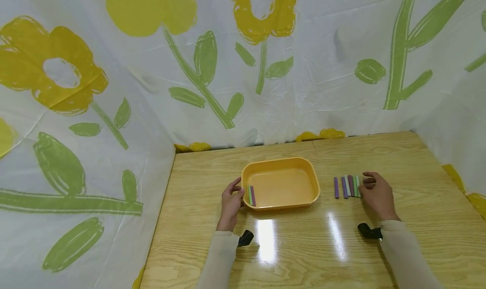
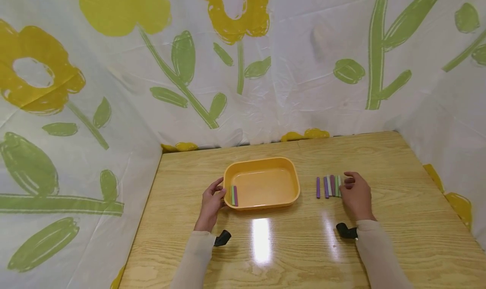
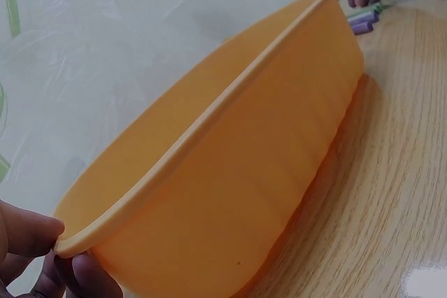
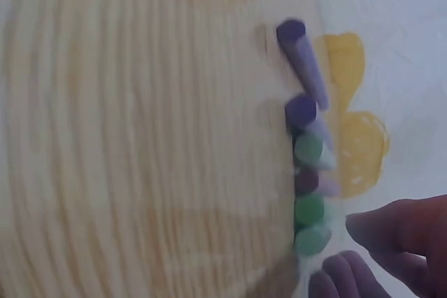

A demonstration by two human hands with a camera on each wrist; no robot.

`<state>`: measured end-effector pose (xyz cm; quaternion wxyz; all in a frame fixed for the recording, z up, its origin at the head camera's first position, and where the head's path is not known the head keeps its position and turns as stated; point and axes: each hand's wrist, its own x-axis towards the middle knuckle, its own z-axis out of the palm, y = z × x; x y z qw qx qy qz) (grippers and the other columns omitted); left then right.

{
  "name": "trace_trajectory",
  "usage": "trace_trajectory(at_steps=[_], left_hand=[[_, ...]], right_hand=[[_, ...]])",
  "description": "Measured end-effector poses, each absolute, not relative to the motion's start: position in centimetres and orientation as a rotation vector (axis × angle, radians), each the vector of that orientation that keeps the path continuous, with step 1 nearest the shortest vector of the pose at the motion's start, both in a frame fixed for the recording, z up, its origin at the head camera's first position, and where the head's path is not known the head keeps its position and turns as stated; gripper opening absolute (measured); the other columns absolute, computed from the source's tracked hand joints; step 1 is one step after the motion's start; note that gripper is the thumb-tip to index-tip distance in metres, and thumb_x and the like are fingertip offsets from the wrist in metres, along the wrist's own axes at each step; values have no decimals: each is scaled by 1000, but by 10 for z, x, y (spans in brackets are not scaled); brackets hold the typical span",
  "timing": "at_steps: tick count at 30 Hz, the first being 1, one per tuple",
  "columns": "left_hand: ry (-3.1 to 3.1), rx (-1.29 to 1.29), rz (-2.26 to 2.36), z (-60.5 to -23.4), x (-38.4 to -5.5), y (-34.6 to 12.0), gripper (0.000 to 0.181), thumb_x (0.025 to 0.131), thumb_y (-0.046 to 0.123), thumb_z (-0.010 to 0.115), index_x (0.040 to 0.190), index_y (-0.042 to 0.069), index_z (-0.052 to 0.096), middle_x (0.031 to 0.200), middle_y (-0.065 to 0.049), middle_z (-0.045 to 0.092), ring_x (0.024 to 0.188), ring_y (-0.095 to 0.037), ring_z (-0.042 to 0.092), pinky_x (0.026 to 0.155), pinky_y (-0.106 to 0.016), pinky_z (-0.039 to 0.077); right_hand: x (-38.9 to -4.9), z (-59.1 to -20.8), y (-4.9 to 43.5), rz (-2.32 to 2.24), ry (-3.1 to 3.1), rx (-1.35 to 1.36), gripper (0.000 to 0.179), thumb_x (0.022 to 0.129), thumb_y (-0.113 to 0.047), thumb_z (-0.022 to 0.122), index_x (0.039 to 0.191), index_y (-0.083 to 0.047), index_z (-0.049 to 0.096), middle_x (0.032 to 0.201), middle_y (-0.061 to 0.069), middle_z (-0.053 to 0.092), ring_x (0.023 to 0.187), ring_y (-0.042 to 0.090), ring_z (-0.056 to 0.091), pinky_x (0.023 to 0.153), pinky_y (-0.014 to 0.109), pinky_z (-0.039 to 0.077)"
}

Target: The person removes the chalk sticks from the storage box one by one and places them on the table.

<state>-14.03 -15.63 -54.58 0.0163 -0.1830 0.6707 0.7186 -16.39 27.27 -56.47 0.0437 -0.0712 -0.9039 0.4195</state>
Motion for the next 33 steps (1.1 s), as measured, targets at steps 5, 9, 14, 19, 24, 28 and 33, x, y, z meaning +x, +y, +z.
trace_trajectory(at_steps=[5, 9, 14, 19, 24, 28, 33], left_hand=[[2083, -573, 2234, -547, -141, -157, 45, 106, -1, 56, 151, 3, 56, 109, -7, 51, 69, -12, 51, 57, -24, 48], [2085, -573, 2233, -547, -142, -157, 45, 106, 0, 56, 151, 4, 57, 110, -7, 51, 70, -13, 51, 57, -24, 48], [2090, -570, 2233, -547, -141, -157, 45, 105, -1, 56, 150, 3, 57, 110, -8, 52, 70, -13, 52, 57, -24, 49], [2085, -573, 2237, -547, -141, -157, 45, 105, -1, 56, 150, 3, 57, 110, -8, 51, 71, -13, 52, 58, -24, 49], [2079, -583, 2234, -547, -140, -157, 45, 106, 0, 56, 151, 3, 56, 111, -8, 51, 71, -13, 52, 57, -23, 48], [2079, -573, 2242, -545, -140, -156, 46, 106, 1, 57, 152, 1, 54, 112, -8, 51, 70, -13, 52, 57, -23, 48], [2083, -568, 2237, -545, -141, -157, 46, 106, 1, 56, 152, 0, 53, 112, -10, 51, 70, -14, 52, 57, -24, 48]], right_hand=[[-162, -555, 255, 1306, -2695, -204, 45, 98, 3, 63, 140, 15, 54, 123, 37, 59, 107, 49, 62, 75, 29, 54], [-159, -542, 232, 1332, -2614, -120, 40, 100, 3, 63, 138, 12, 57, 121, 31, 61, 103, 40, 62, 74, 8, 44], [-157, -529, 194, 1407, -2501, 16, 35, 98, 7, 64, 133, 9, 61, 118, 27, 64, 95, 16, 61, 74, 4, 43], [-158, -527, 154, 1468, -2405, 136, 33, 93, 14, 68, 125, 9, 66, 108, 24, 68, 88, 10, 63, 75, 6, 46], [-158, -527, 117, 1544, -2398, 238, 34, 90, 17, 69, 123, 9, 67, 106, 22, 69, 88, 32, 67, 76, 15, 52], [-158, -529, 93, 1632, -2415, 302, 34, 90, 15, 70, 123, 9, 66, 107, 21, 68, 90, 33, 68, 77, 24, 56], [-158, -530, 68, 1721, -2468, 304, 34, 90, 13, 71, 124, 8, 66, 106, 22, 68, 90, 32, 68, 78, 27, 58]])
